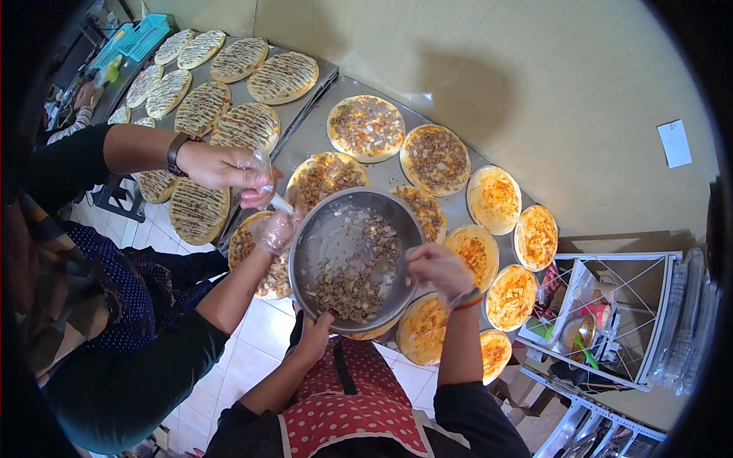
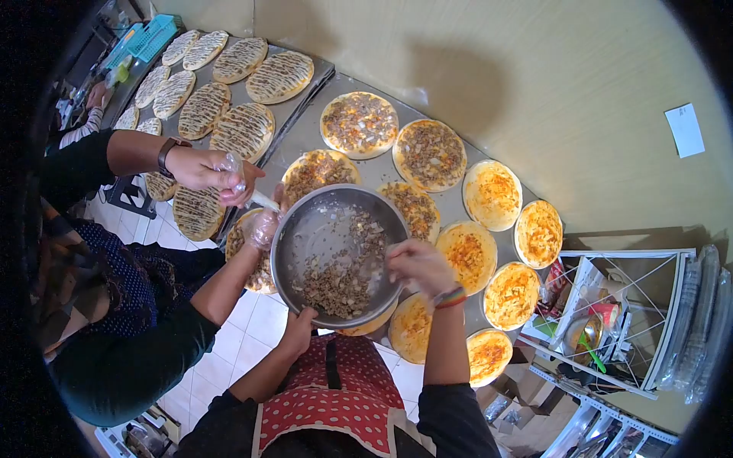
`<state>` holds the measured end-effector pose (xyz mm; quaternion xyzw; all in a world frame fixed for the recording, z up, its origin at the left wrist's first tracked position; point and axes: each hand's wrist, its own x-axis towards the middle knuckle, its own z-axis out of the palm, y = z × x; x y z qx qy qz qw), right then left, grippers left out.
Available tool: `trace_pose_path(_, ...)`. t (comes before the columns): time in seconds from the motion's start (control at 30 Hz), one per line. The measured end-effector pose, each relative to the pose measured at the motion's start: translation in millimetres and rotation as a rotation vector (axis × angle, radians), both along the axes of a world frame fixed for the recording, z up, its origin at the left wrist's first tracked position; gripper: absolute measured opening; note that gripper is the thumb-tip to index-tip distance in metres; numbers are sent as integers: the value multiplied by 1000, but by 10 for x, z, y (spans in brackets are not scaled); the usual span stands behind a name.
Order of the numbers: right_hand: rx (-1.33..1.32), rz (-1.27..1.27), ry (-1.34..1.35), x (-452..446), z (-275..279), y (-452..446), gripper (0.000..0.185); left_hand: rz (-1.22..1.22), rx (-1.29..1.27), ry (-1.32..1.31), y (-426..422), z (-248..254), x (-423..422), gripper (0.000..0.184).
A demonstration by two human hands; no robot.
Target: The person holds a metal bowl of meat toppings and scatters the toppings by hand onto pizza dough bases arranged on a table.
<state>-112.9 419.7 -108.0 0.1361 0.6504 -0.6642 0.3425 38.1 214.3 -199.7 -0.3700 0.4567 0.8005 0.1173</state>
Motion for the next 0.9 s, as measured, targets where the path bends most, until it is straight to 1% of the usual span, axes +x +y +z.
trace_pose_path(0.03, 49, -50, 25, -79, -73, 123, 13, 2, 0, -3, -33, 3, 29, 18)
trace_pose_path(0.07, 50, -48, 22, -167, -204, 266, 13, -68, -58, 5, -79, 13, 70, 18)
trace_pose_path(0.1, 63, -88, 94, -265, -395, 422, 13, -138, -116, 13, -112, 38, 102, 17)
trace_pose_path(0.13, 77, -128, 167, -362, -587, 556, 12, -136, -116, 11, -132, 95, 123, 17)
trace_pose_path(0.17, 77, -126, 164, -464, -776, 672, 12, -189, -114, -10, -153, 171, 141, 18)
trace_pose_path(0.2, 369, -62, 275, -562, -963, 769, 12, -243, -112, -31, -169, 205, 164, 18)
trace_pose_path(0.23, 662, 4, 386, -635, -1069, 791, 14, -242, -113, -33, -176, 183, 210, 18)
trace_pose_path(0.27, 661, 5, 382, -676, -1180, 802, 14, -243, -114, -33, -188, 155, 279, 19)
trace_pose_path(0.33, 1276, 365, 942, -688, -1237, 747, 17, -252, -113, -37, -228, 170, 386, 21)
trace_pose_path(0.37, 1276, 363, 941, -667, -1229, 759, 17, -317, -121, -46, -262, 184, 428, 22)
trace_pose_path(0.4, 1235, 348, 798, -641, -1146, 743, 17, -377, -130, -54, -292, 204, 458, 23)
trace_pose_path(0.43, 1189, 337, 657, -612, -1086, 706, 17, -371, -131, -53, -313, 210, 501, 23)
trace_pose_path(0.47, 1188, 341, 658, -562, -1097, 676, 17, -404, -122, -93, -332, 209, 559, 25)
trace_pose_path(0.53, 1207, 368, 480, -398, -1136, 656, 16, -445, -109, -136, -375, 234, 653, 26)
trace_pose_path(0.57, 1210, 367, 480, -326, -1080, 603, 16, -501, -102, -156, -398, 250, 668, 27)
trace_pose_path(0.6, 1226, 301, 465, -263, -1023, 542, 15, -551, -95, -175, -413, 273, 662, 29)
trace_pose_path(0.63, 1238, 236, 446, -199, -987, 498, 15, -547, -96, -177, -418, 347, 645, 29)
trace_pose_path(0.67, 1162, 273, 562, -164, -1182, 585, 15, -526, -111, -156, -418, 437, 624, 28)
trace_pose_path(0.73, 1169, 267, 565, -106, -1144, 484, 15, -514, -124, -135, -433, 474, 627, 28)
trace_pose_path(0.8, 1173, 263, 581, -154, -1089, 440, 15, -559, -109, -167, -454, 458, 655, 27)
trace_pose_path(0.87, 1092, 33, 383, -336, -1051, 437, 14, -558, -115, -137, -467, 499, 652, 26)
trace_pose_path(0.9, 1092, 32, 382, -419, -1074, 451, 14, -561, -118, -109, -465, 521, 645, 26)
